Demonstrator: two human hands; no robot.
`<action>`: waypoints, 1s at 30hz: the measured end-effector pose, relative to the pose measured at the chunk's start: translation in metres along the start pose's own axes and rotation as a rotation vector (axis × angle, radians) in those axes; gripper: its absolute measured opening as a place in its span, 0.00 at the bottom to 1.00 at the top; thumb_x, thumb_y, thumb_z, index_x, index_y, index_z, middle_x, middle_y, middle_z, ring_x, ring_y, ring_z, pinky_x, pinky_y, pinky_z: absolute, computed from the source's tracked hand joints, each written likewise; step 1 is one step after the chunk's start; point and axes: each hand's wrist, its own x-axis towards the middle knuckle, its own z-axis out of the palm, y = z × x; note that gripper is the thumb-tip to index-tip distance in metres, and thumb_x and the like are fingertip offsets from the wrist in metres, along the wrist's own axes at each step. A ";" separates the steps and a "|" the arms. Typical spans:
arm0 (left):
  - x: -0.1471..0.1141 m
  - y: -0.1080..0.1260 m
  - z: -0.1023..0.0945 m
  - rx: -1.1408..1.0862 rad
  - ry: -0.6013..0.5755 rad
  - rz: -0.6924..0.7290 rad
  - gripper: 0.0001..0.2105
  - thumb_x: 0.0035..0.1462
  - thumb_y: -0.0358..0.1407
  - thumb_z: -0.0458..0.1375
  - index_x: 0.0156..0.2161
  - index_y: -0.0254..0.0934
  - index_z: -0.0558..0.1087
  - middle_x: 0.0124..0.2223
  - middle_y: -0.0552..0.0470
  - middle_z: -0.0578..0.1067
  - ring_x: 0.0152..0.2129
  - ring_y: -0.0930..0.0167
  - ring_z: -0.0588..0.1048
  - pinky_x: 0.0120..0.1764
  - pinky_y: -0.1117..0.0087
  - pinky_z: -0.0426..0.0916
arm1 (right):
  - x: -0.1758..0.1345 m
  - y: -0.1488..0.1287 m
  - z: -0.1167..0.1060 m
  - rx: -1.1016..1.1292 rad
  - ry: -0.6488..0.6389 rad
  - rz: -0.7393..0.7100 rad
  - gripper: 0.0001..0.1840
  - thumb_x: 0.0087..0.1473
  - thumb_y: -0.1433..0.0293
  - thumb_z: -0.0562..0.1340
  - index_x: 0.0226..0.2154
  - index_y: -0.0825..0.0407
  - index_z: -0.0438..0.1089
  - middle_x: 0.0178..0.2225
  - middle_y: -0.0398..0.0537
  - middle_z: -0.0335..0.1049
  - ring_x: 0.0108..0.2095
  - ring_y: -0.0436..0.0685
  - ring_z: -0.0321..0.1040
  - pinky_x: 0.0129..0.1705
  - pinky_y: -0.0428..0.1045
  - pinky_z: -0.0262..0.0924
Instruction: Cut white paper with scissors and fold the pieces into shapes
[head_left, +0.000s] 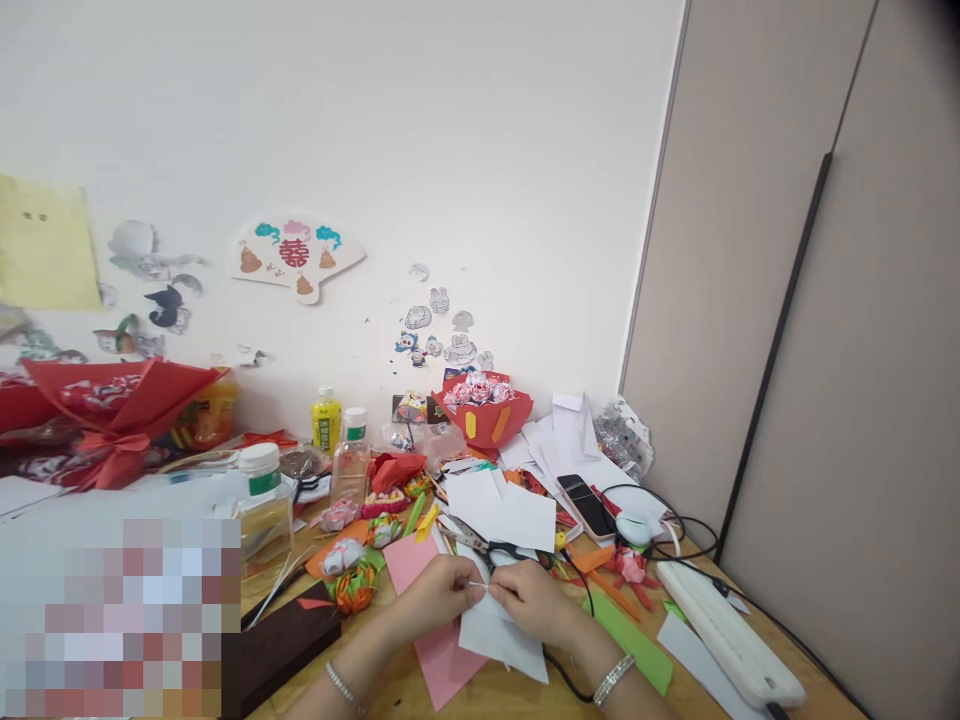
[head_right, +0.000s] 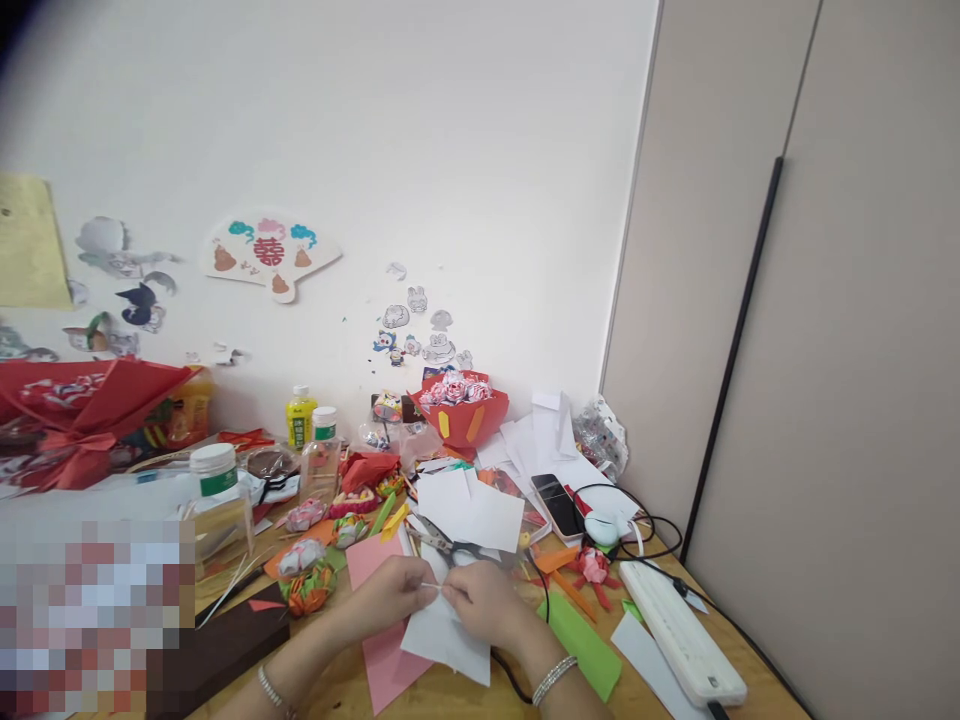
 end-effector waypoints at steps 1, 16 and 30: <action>0.000 0.001 0.000 -0.005 0.000 -0.004 0.07 0.47 0.35 0.52 0.24 0.34 0.69 0.22 0.58 0.65 0.22 0.74 0.62 0.26 0.76 0.56 | 0.000 0.000 0.000 -0.012 0.004 -0.002 0.12 0.52 0.73 0.53 0.23 0.54 0.70 0.23 0.44 0.69 0.24 0.49 0.57 0.25 0.44 0.44; 0.012 -0.026 0.000 -0.071 0.109 0.096 0.16 0.53 0.46 0.48 0.23 0.35 0.63 0.23 0.57 0.61 0.22 0.75 0.60 0.24 0.76 0.55 | 0.003 0.004 -0.005 0.005 0.101 0.050 0.15 0.56 0.69 0.51 0.25 0.54 0.70 0.24 0.44 0.69 0.25 0.51 0.60 0.27 0.44 0.46; 0.011 -0.025 -0.017 -0.291 0.114 -0.013 0.25 0.43 0.60 0.51 0.23 0.35 0.61 0.21 0.58 0.59 0.19 0.76 0.61 0.22 0.75 0.57 | 0.004 0.012 -0.008 0.216 0.133 0.085 0.16 0.57 0.64 0.50 0.31 0.53 0.71 0.27 0.44 0.70 0.27 0.52 0.62 0.28 0.43 0.50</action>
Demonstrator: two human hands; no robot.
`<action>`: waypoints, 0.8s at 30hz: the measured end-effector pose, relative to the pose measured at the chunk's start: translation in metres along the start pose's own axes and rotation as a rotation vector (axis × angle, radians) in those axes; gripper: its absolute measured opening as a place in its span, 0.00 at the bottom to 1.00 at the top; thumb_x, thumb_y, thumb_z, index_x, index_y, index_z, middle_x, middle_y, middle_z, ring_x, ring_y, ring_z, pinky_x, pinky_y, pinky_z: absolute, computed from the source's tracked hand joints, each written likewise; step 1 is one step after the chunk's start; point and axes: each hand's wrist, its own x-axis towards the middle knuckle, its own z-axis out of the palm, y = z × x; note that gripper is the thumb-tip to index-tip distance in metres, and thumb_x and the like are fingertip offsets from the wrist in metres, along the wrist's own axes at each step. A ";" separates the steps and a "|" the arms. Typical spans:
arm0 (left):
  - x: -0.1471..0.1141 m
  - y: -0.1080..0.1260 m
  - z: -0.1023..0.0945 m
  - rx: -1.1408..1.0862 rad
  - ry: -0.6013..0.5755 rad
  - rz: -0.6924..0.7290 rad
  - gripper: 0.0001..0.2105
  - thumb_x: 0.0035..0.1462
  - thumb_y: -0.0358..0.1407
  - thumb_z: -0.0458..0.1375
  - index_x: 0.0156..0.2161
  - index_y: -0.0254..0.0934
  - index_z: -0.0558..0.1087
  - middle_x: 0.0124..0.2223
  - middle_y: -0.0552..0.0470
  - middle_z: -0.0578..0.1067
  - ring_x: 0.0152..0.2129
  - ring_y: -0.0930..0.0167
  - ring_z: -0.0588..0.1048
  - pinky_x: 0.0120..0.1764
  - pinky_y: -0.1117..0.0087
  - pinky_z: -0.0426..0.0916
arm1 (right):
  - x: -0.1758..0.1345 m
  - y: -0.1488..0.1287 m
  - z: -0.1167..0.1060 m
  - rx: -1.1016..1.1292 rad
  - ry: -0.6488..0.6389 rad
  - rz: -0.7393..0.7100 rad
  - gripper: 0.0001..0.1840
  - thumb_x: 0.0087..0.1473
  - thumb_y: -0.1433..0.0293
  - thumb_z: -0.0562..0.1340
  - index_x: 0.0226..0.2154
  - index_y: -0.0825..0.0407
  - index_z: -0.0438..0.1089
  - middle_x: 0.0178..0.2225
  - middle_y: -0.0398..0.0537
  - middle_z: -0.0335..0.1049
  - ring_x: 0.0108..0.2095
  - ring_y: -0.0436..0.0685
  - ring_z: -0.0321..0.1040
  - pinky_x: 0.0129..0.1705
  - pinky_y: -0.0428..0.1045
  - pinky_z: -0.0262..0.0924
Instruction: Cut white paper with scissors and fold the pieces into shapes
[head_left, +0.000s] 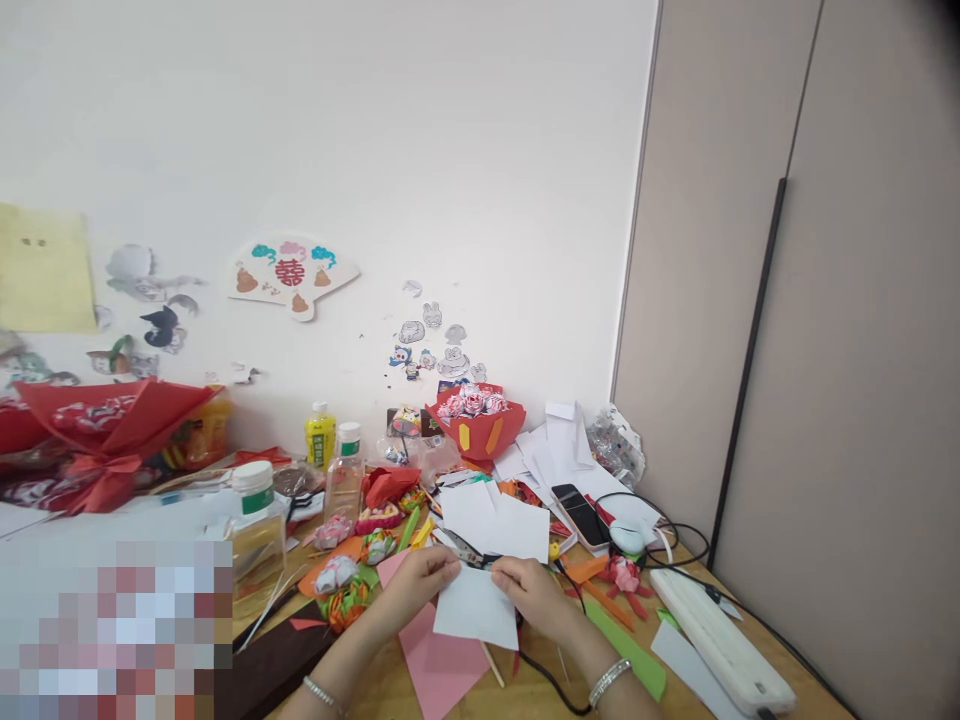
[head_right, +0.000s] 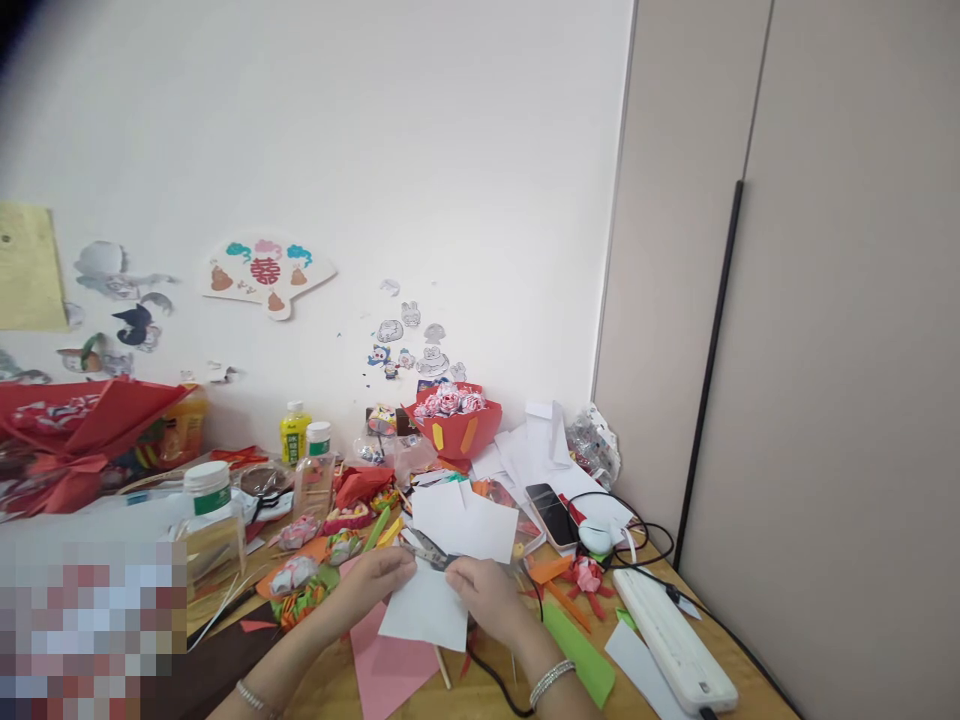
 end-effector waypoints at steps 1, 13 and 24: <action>-0.001 0.003 -0.001 -0.004 0.017 -0.004 0.26 0.42 0.60 0.52 0.23 0.35 0.62 0.21 0.58 0.59 0.19 0.76 0.61 0.22 0.74 0.57 | 0.000 0.001 0.000 -0.001 0.004 -0.003 0.16 0.57 0.64 0.50 0.31 0.53 0.70 0.27 0.44 0.70 0.28 0.52 0.62 0.28 0.43 0.50; 0.000 0.003 0.005 -0.139 0.021 -0.128 0.27 0.37 0.62 0.53 0.24 0.36 0.62 0.19 0.58 0.65 0.18 0.73 0.69 0.22 0.71 0.64 | 0.003 0.005 -0.004 0.021 0.177 0.064 0.14 0.55 0.65 0.51 0.27 0.54 0.68 0.24 0.43 0.66 0.26 0.52 0.59 0.27 0.44 0.49; -0.003 0.007 0.003 -0.103 -0.019 -0.112 0.25 0.39 0.59 0.53 0.23 0.35 0.64 0.18 0.56 0.66 0.18 0.71 0.69 0.24 0.69 0.66 | 0.006 0.010 -0.004 0.009 0.243 0.053 0.15 0.55 0.66 0.49 0.22 0.53 0.62 0.20 0.40 0.59 0.25 0.51 0.56 0.27 0.45 0.47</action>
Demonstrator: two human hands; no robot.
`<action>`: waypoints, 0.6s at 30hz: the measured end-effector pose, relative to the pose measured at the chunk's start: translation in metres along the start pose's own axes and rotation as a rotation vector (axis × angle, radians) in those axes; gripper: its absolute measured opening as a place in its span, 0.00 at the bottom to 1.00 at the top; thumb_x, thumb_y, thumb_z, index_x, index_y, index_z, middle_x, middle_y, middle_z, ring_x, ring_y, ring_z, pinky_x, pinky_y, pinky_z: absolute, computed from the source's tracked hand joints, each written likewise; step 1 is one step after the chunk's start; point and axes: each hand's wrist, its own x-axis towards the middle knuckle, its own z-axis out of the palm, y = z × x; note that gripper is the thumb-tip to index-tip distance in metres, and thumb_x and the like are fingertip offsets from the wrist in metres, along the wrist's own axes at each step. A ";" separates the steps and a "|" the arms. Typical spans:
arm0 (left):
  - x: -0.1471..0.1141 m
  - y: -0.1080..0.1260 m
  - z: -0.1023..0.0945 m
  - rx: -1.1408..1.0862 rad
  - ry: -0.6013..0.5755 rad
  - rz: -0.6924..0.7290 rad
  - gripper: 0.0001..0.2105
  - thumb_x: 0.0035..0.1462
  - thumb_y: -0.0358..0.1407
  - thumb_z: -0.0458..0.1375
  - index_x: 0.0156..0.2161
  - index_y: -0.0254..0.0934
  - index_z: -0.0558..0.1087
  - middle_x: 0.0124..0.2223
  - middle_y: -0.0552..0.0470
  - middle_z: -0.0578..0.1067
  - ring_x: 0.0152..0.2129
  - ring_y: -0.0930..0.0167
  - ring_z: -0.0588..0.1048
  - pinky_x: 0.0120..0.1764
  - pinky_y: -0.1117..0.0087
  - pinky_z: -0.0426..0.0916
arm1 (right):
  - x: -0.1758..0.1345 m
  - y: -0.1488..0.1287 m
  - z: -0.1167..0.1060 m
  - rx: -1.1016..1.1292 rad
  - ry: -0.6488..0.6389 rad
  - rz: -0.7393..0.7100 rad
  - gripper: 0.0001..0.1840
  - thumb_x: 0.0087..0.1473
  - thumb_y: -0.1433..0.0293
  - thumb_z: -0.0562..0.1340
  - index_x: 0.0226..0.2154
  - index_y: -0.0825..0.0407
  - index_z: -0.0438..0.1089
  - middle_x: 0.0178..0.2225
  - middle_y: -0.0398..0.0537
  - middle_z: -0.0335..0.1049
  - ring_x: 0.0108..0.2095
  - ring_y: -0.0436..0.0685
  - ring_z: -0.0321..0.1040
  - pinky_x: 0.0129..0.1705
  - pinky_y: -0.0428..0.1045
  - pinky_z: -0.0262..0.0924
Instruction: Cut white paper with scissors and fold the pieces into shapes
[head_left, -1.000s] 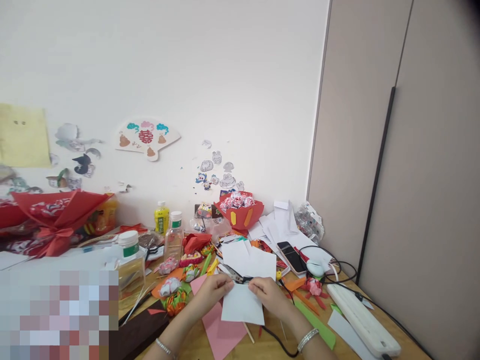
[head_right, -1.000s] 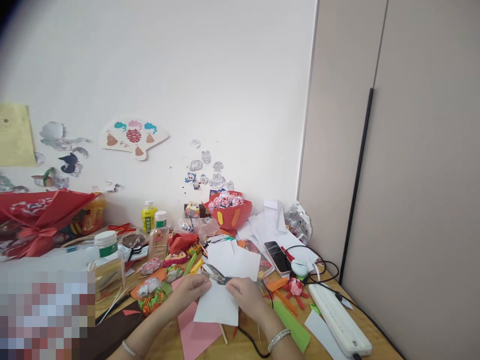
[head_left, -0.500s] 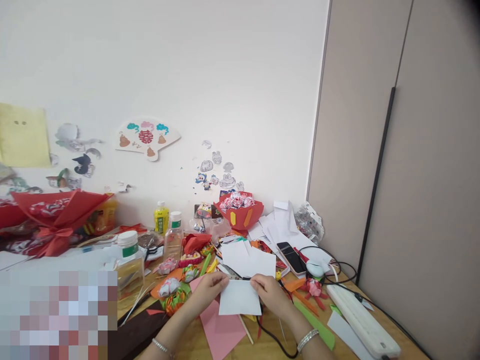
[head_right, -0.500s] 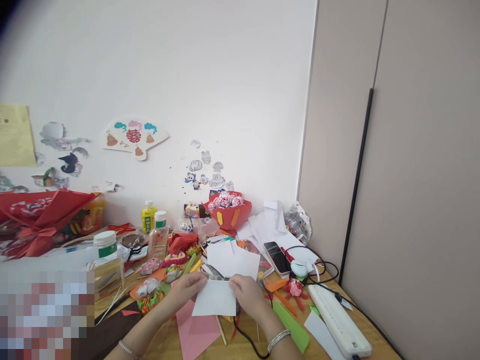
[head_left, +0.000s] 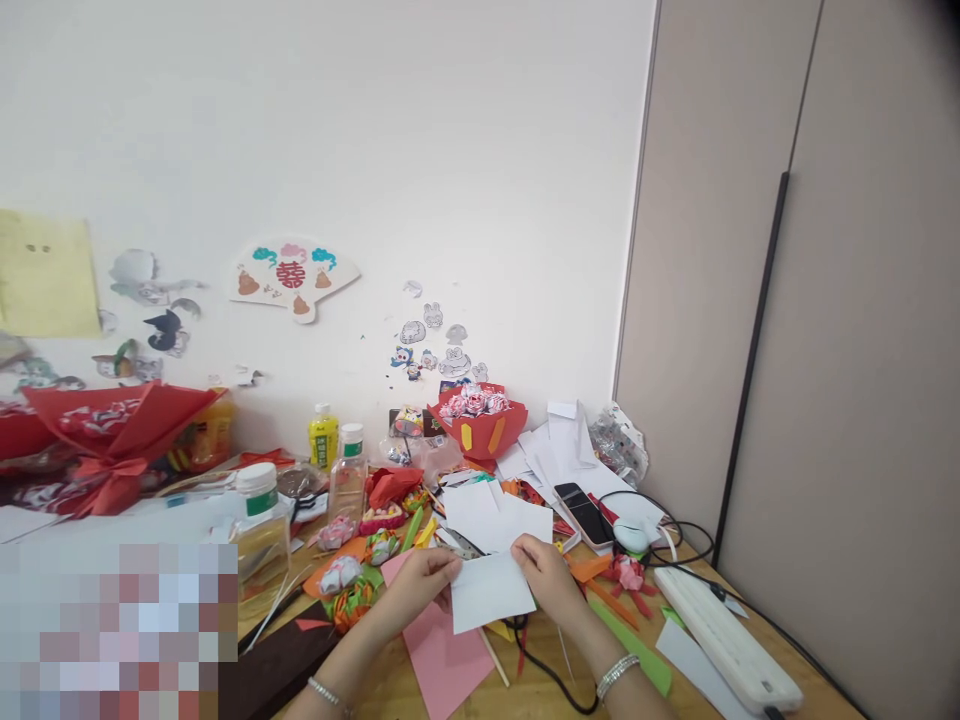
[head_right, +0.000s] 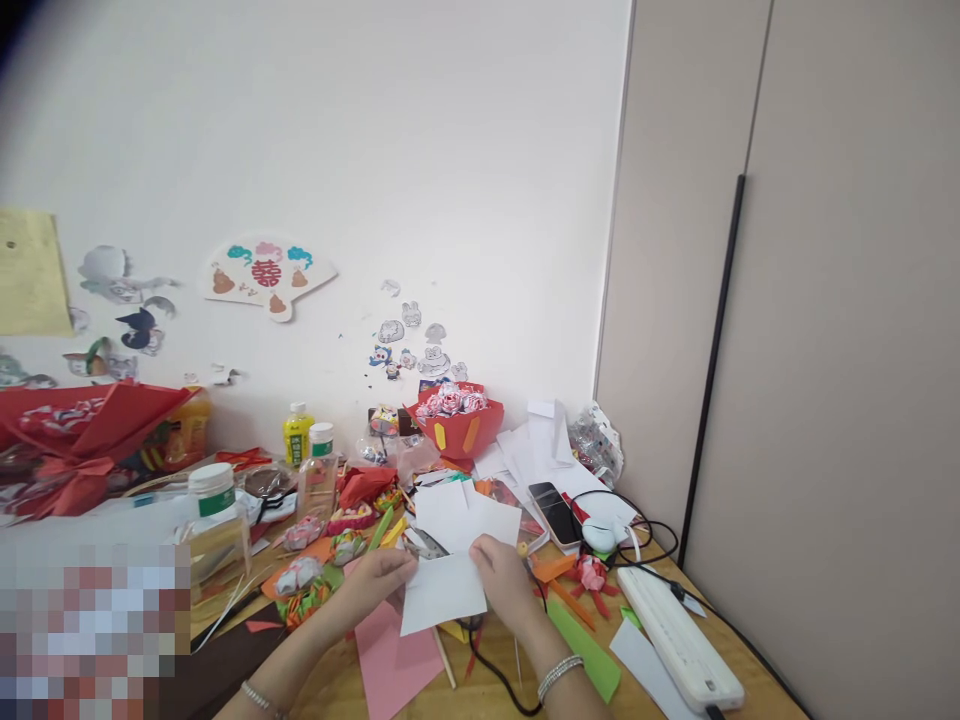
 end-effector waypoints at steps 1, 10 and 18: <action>-0.001 0.000 0.000 0.025 -0.009 0.002 0.23 0.41 0.57 0.53 0.23 0.35 0.64 0.18 0.57 0.65 0.17 0.72 0.69 0.23 0.70 0.66 | 0.000 -0.001 0.000 0.002 -0.010 -0.007 0.15 0.55 0.66 0.50 0.22 0.53 0.63 0.20 0.40 0.60 0.25 0.51 0.57 0.27 0.45 0.48; -0.004 -0.004 0.008 0.382 -0.040 0.082 0.13 0.48 0.42 0.51 0.23 0.34 0.65 0.22 0.57 0.63 0.21 0.75 0.62 0.22 0.76 0.55 | -0.006 -0.015 0.003 0.262 -0.043 -0.008 0.15 0.55 0.62 0.52 0.31 0.53 0.70 0.29 0.45 0.69 0.32 0.55 0.64 0.33 0.47 0.55; 0.006 -0.010 0.006 0.204 0.091 0.040 0.20 0.45 0.54 0.49 0.26 0.35 0.64 0.21 0.58 0.61 0.16 0.75 0.63 0.18 0.74 0.58 | -0.001 0.003 0.011 0.541 -0.008 0.092 0.16 0.53 0.61 0.54 0.43 0.50 0.64 0.23 0.39 0.61 0.21 0.50 0.59 0.24 0.45 0.56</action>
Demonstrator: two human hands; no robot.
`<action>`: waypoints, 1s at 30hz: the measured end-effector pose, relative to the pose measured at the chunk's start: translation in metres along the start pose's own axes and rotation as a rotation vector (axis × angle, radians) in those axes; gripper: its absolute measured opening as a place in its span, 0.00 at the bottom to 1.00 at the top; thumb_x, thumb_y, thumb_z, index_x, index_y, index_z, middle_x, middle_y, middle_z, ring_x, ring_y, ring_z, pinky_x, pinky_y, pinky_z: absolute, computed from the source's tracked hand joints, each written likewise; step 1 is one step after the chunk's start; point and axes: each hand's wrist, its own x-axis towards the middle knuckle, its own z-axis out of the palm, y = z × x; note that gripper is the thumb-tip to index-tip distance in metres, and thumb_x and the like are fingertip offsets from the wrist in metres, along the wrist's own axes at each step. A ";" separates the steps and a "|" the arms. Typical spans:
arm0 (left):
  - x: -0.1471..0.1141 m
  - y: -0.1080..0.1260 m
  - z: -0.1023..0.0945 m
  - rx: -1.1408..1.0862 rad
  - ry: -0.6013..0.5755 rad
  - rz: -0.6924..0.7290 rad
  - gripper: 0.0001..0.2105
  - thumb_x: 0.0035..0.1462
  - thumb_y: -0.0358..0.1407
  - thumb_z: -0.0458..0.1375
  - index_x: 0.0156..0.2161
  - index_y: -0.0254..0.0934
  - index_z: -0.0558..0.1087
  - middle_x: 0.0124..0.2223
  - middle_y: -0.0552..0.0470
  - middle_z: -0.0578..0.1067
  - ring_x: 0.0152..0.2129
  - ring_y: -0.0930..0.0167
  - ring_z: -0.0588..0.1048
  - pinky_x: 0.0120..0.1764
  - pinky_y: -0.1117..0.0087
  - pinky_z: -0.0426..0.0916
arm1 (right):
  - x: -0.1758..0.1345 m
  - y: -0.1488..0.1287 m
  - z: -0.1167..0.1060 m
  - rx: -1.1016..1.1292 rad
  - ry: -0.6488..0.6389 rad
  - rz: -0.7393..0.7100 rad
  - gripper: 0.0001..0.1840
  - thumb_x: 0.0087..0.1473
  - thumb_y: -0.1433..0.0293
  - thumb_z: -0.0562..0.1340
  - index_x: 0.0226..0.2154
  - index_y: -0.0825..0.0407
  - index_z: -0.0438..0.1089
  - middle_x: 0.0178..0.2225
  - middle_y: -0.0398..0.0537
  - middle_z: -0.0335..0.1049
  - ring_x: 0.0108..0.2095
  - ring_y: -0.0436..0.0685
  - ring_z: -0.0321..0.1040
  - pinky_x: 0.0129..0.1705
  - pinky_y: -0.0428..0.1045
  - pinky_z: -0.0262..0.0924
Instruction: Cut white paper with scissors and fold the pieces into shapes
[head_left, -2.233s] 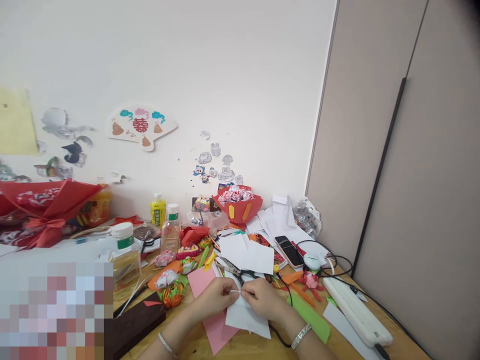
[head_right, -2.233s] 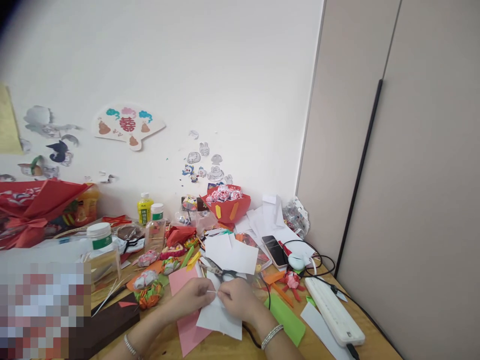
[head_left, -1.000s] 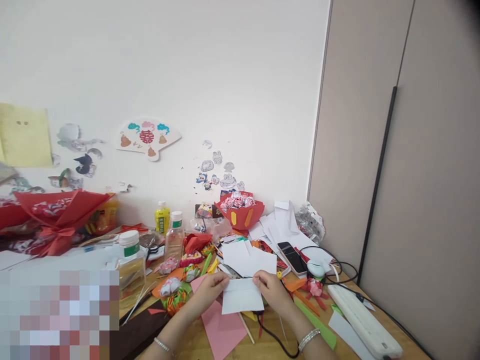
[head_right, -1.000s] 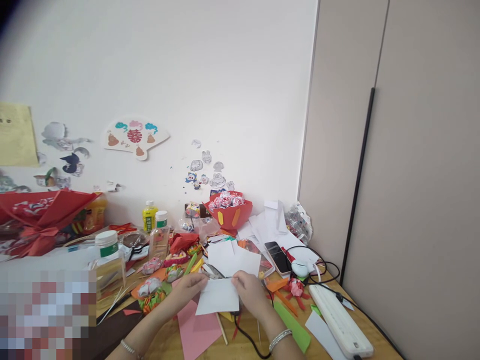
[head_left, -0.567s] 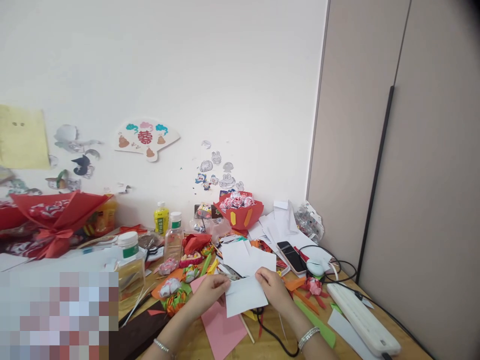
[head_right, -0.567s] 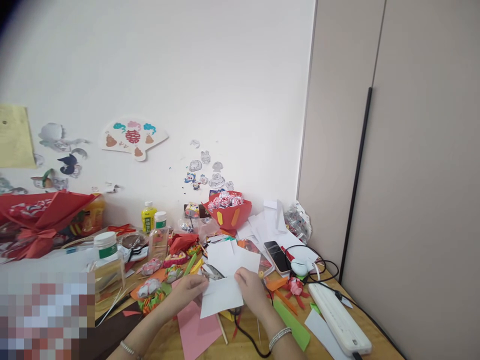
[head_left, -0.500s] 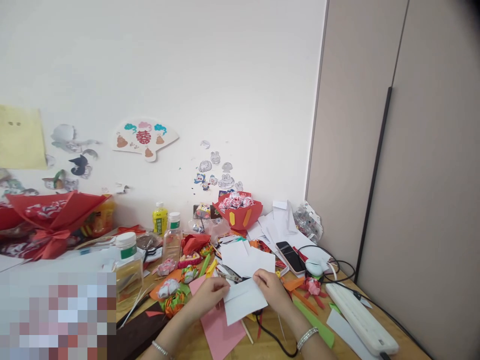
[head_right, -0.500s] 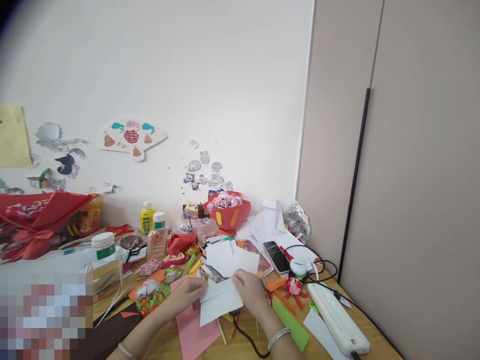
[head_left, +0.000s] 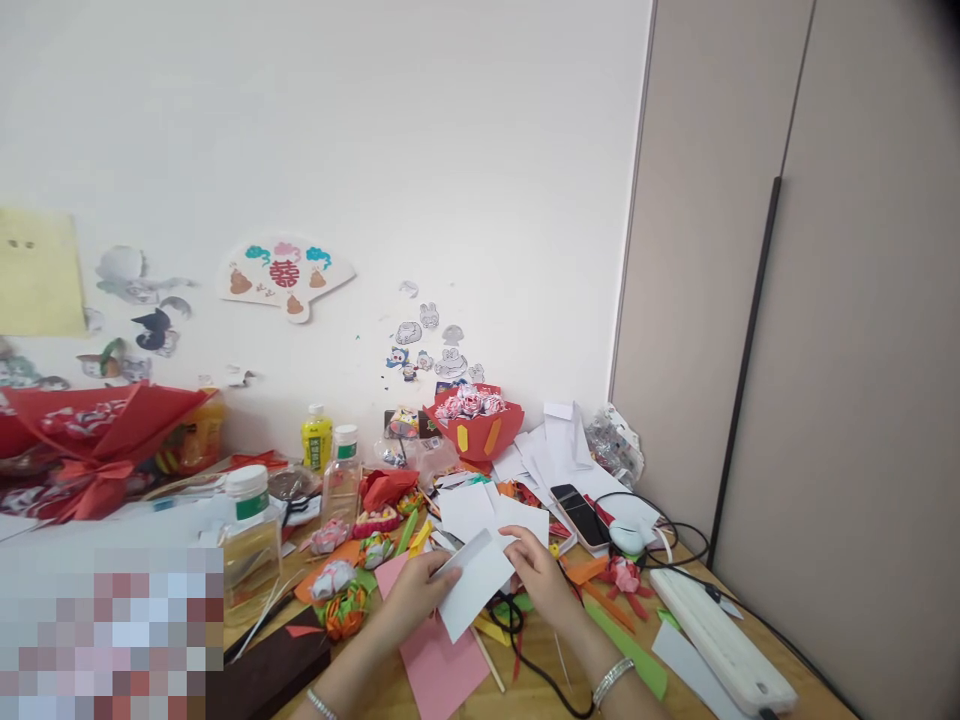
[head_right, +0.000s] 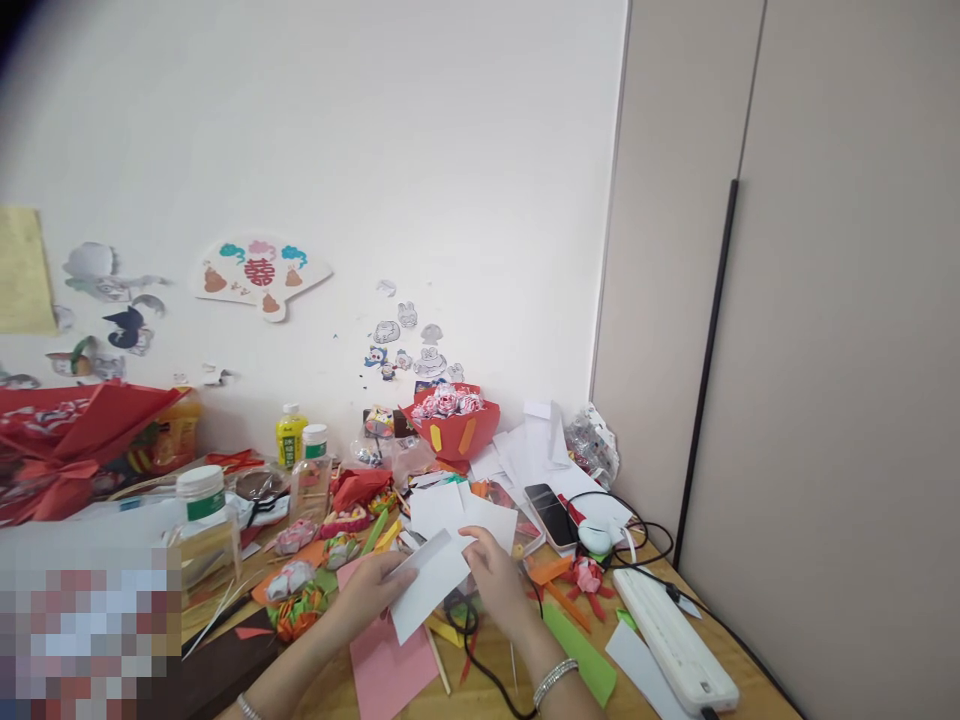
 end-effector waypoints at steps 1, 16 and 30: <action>0.001 -0.001 0.000 -0.010 0.014 0.006 0.21 0.45 0.54 0.49 0.26 0.35 0.64 0.21 0.58 0.62 0.16 0.75 0.63 0.18 0.74 0.58 | 0.000 0.001 0.001 0.023 -0.026 -0.007 0.15 0.53 0.62 0.54 0.43 0.49 0.63 0.24 0.39 0.60 0.21 0.49 0.59 0.23 0.45 0.56; 0.005 -0.008 0.005 -0.069 0.121 0.060 0.25 0.45 0.57 0.51 0.29 0.33 0.69 0.26 0.52 0.70 0.25 0.70 0.67 0.28 0.71 0.62 | -0.007 -0.019 0.002 0.155 -0.068 0.035 0.21 0.50 0.52 0.56 0.38 0.50 0.66 0.24 0.41 0.62 0.23 0.51 0.61 0.25 0.46 0.59; 0.001 -0.003 0.006 -0.269 -0.010 -0.030 0.29 0.37 0.59 0.55 0.32 0.32 0.70 0.23 0.55 0.68 0.20 0.73 0.65 0.22 0.75 0.58 | -0.009 -0.016 0.002 0.327 -0.288 0.020 0.27 0.44 0.62 0.63 0.49 0.48 0.63 0.41 0.49 0.67 0.28 0.51 0.65 0.31 0.48 0.59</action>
